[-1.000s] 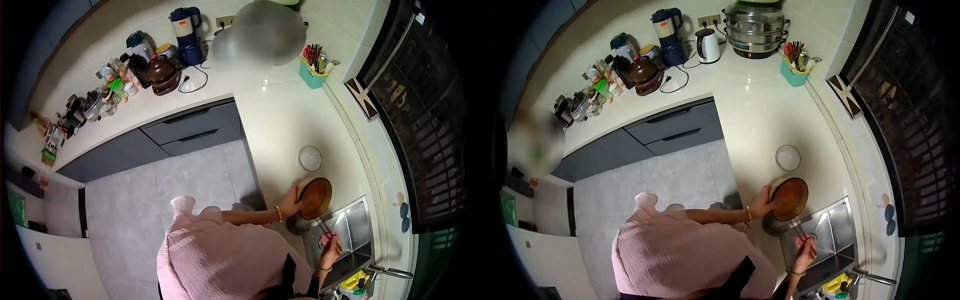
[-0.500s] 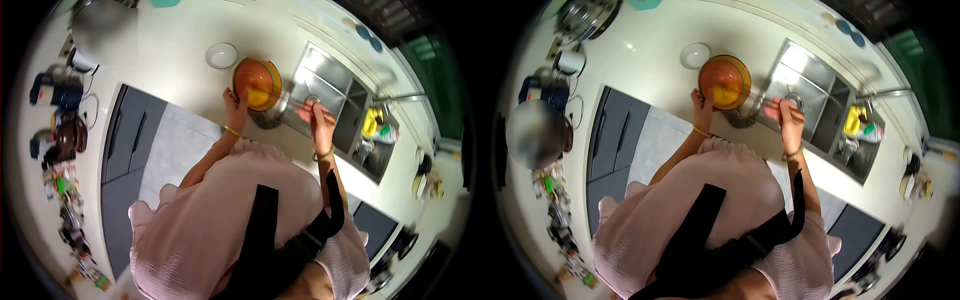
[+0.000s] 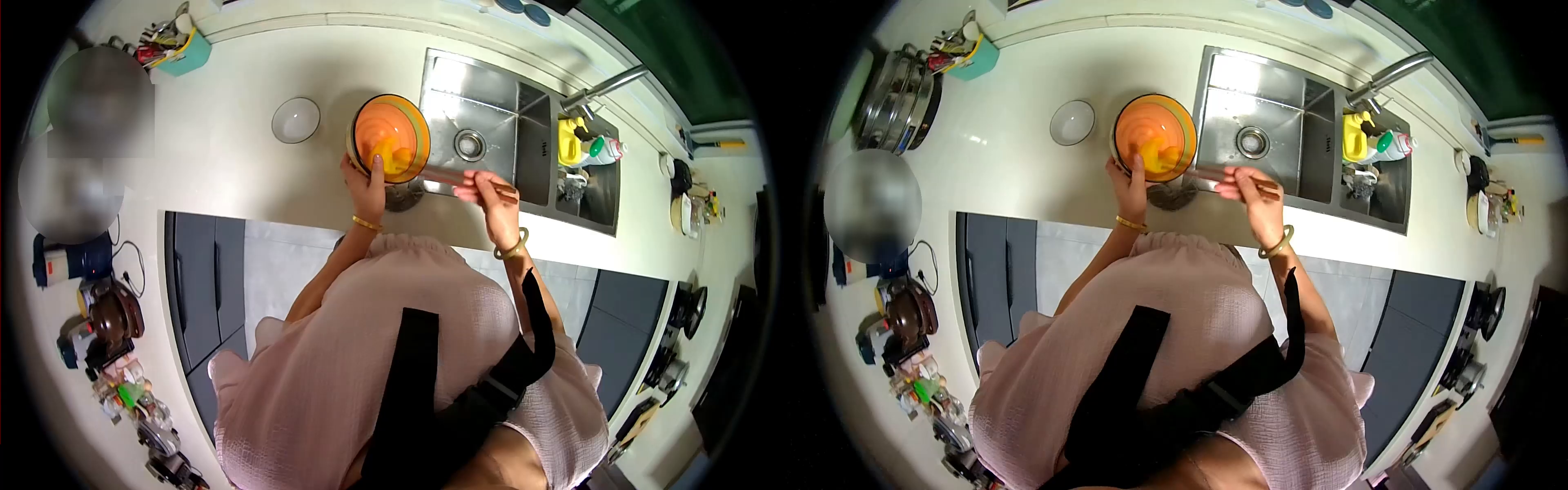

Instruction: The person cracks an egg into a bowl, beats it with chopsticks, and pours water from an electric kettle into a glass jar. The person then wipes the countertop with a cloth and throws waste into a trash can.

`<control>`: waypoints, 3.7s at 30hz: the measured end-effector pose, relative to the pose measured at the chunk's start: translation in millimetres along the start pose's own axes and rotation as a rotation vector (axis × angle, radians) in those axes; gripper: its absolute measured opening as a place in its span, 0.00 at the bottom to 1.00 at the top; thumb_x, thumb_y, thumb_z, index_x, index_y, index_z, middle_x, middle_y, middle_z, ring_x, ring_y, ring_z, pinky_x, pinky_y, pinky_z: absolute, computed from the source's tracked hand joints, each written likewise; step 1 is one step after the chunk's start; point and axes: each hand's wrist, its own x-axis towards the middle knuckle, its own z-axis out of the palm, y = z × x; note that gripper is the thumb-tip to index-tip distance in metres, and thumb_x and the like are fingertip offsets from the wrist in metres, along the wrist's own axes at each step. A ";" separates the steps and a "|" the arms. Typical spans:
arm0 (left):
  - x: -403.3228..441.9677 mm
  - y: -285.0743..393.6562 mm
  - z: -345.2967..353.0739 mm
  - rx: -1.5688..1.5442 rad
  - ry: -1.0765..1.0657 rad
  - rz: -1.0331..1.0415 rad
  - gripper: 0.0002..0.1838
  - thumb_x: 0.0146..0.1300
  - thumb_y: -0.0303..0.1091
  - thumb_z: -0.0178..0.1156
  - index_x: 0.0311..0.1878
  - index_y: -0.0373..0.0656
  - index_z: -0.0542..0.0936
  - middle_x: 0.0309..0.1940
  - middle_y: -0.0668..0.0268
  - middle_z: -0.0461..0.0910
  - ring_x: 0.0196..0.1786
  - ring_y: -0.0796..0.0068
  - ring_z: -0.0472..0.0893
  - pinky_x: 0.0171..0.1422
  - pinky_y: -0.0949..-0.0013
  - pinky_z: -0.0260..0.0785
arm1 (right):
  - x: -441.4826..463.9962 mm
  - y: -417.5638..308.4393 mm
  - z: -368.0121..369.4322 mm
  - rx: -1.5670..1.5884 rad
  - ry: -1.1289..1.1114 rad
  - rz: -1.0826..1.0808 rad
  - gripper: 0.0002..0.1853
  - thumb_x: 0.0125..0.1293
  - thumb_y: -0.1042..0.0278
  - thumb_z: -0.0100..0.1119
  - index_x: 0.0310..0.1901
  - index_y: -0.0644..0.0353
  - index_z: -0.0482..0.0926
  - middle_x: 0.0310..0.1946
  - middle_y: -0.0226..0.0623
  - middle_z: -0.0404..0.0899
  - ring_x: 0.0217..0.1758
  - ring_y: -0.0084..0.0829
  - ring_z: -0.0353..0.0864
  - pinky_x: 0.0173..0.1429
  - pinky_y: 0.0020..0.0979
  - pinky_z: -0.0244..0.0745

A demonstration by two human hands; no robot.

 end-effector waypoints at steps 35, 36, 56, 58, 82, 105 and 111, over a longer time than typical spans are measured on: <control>-11.7 -24.9 16.2 0.045 -0.209 0.053 0.28 0.59 0.32 0.49 0.56 0.29 0.50 0.51 0.55 0.60 0.52 0.70 0.64 0.56 0.70 0.56 | -39.8 18.7 -14.6 0.117 0.255 -0.006 0.13 0.62 0.69 0.44 0.40 0.72 0.71 0.33 0.43 0.76 0.34 0.28 0.77 0.43 0.24 0.73; -9.5 -23.9 17.1 0.045 -0.207 0.060 0.28 0.59 0.32 0.49 0.56 0.29 0.50 0.51 0.55 0.60 0.52 0.70 0.64 0.56 0.70 0.56 | -40.8 12.0 -11.3 0.149 0.204 -0.009 0.12 0.62 0.70 0.45 0.40 0.71 0.71 0.32 0.42 0.76 0.33 0.27 0.77 0.43 0.24 0.73; -14.5 -22.1 10.8 -0.044 -0.198 -0.030 0.26 0.59 0.31 0.49 0.55 0.30 0.51 0.50 0.56 0.60 0.53 0.70 0.63 0.57 0.69 0.53 | -45.2 16.2 -20.7 0.136 0.281 -0.024 0.12 0.62 0.70 0.45 0.40 0.71 0.71 0.33 0.43 0.75 0.33 0.29 0.77 0.41 0.24 0.72; -16.1 -26.0 9.4 0.011 -0.223 0.039 0.26 0.59 0.31 0.49 0.55 0.30 0.51 0.50 0.56 0.60 0.52 0.70 0.63 0.57 0.69 0.54 | -45.1 20.3 -21.9 0.110 0.285 -0.022 0.12 0.62 0.70 0.45 0.39 0.71 0.71 0.32 0.43 0.75 0.33 0.29 0.77 0.41 0.24 0.73; -18.3 -11.9 19.7 0.087 -0.157 -0.095 0.24 0.60 0.34 0.49 0.53 0.30 0.54 0.46 0.57 0.63 0.48 0.72 0.65 0.54 0.71 0.57 | -31.8 13.5 -38.6 0.058 0.261 0.012 0.15 0.63 0.66 0.42 0.41 0.72 0.70 0.34 0.43 0.74 0.36 0.30 0.76 0.44 0.25 0.71; -48.3 10.5 -47.7 0.001 0.379 0.159 0.21 0.61 0.34 0.48 0.53 0.32 0.57 0.46 0.61 0.64 0.48 0.75 0.65 0.54 0.74 0.56 | 22.5 7.9 28.4 0.076 -0.381 0.124 0.13 0.62 0.70 0.44 0.38 0.74 0.72 0.32 0.44 0.75 0.33 0.32 0.77 0.40 0.27 0.74; -42.3 24.4 -82.6 0.102 0.524 0.205 0.22 0.61 0.35 0.48 0.53 0.33 0.56 0.45 0.60 0.64 0.47 0.75 0.65 0.53 0.74 0.57 | 30.7 11.2 74.0 0.028 -0.388 0.107 0.14 0.62 0.69 0.43 0.39 0.74 0.71 0.35 0.44 0.74 0.34 0.32 0.77 0.40 0.25 0.74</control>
